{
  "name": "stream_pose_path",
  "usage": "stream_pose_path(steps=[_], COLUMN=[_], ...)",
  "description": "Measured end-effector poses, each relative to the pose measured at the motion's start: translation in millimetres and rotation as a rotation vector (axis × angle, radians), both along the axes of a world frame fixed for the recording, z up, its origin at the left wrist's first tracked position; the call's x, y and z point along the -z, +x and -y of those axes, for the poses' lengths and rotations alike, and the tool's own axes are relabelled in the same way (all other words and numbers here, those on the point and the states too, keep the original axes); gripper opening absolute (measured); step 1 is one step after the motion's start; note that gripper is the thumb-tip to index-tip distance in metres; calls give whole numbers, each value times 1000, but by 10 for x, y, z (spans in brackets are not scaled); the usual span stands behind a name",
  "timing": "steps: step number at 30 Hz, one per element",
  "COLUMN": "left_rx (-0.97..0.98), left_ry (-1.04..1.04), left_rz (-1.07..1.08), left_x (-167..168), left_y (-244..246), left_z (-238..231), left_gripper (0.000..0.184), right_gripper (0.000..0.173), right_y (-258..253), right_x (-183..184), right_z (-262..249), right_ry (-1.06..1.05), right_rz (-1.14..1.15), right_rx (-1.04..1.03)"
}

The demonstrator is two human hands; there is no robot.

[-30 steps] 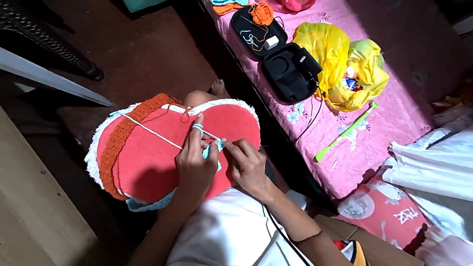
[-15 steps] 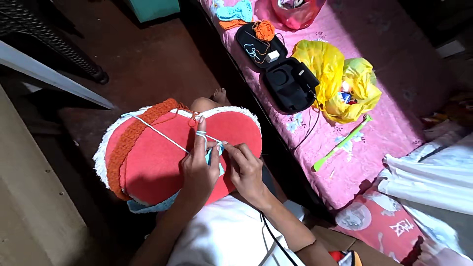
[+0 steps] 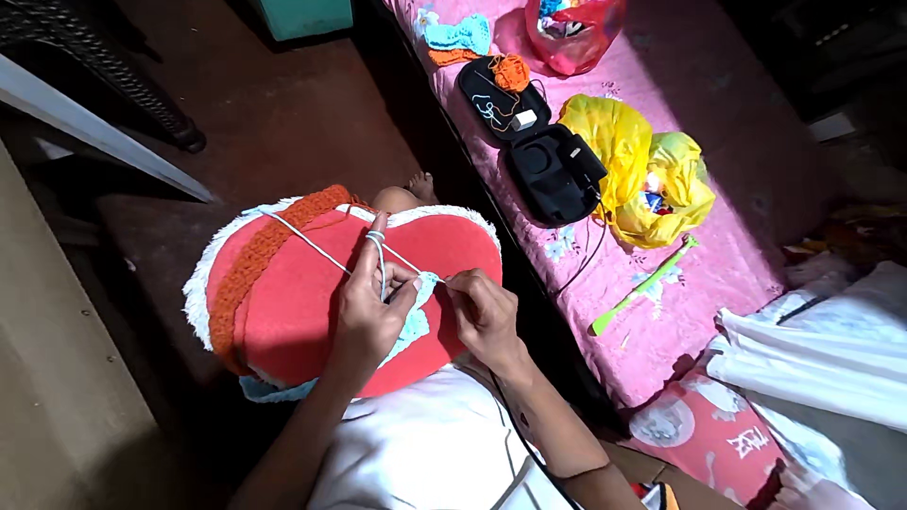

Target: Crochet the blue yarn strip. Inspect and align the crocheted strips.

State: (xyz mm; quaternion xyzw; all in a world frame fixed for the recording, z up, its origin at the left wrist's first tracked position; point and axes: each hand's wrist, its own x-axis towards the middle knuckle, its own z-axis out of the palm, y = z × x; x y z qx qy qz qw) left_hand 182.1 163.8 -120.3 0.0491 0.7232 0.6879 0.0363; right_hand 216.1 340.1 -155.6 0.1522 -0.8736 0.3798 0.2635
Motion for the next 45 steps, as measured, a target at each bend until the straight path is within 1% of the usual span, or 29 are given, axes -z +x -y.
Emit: stream_pose_path(steps=[3,5,6,8,11,13,16,19,21,24,25,26,29,30,31,32,33,34,36,37,38,39,40,41,43,45], left_rx=[-32,-37,-32,-4,47,75,95,88,45,-19,-33,-42,-80,-82,-92,-104,-121,-134,-137,-121,-104,-87,-76,-72,-72,-73], left_ry=[-147,-227,-243,-227,-117,-65,-32,-36,-44,-116,-152,-201,-381,-427,-461,-487,-503,-495,-409,-334,-248,-165,-96,-55,-35,-36], left_rz=[-136,-222,-254,-256,-148,-103,-90,-110,-119,-112,-138,-185,-360,-404,-443,-481,-520,-551,-561,-531,-478,-413,-356,-317,-292,-294], left_x=[52,83,94,101,86,70,62,74,82,70,81,101,166,178,189,198,203,206,201,194,185,169,147,124,109,105], left_y=[19,27,26,19,-17,-33,-26,-20,4,35,42,51,93,109,125,140,146,141,121,114,105,96,87,78,68,62], left_z=[-22,-38,-39,-25,27,54,46,13,-23,-80,-99,-114,-162,-172,-192,-214,-231,-237,-217,-198,-178,-157,-141,-128,-120,-115], left_gripper=[80,74,73,72,76,78,74,76,76,78,77,75,66,62,59,56,53,50,47,48,51,55,60,64,64,61], right_gripper=[15,16,16,15,12,11,11,13,13,14,14,13,13,13,12,10,9,8,12,14,16,16,17,18,18,12], right_y=[8,1,-5,-15,-14,-12,-16,-19,-22,-20,-15,-5,35,34,25,7,-19,-53,-115,-130,-128,-112,-84,-51,3,29], right_x=[-106,-160,-177,-183,-175,-184,-204,-228,-247,-258,-251,-245,-245,-249,-268,-305,-352,-394,-383,-331,-280,-254,-252,-261,-238,-165], right_z=[-45,-87,-110,-166,-247,-256,-221,-148,-93,-43,-27,-4,55,66,78,93,102,98,39,7,-7,0,24,54,99,101], right_ry=[167,204,184,74,-202,-352,-504,-644,-777,-1026,-1055,-1016,-624,-534,-500,-519,-599,-740,-1121,-1270,-1354,-1367,-1312,-1185,-842,-524], right_rz=[-37,-29,-9,73,284,394,513,646,732,834,832,795,592,549,539,565,620,691,822,855,855,828,773,696,497,295], right_rx=[30,13,-7,-70,-175,-203,-221,-238,-252,-285,-286,-267,-142,-106,-82,-75,-88,-130,-292,-388,-456,-468,-418,-328,-150,-72])
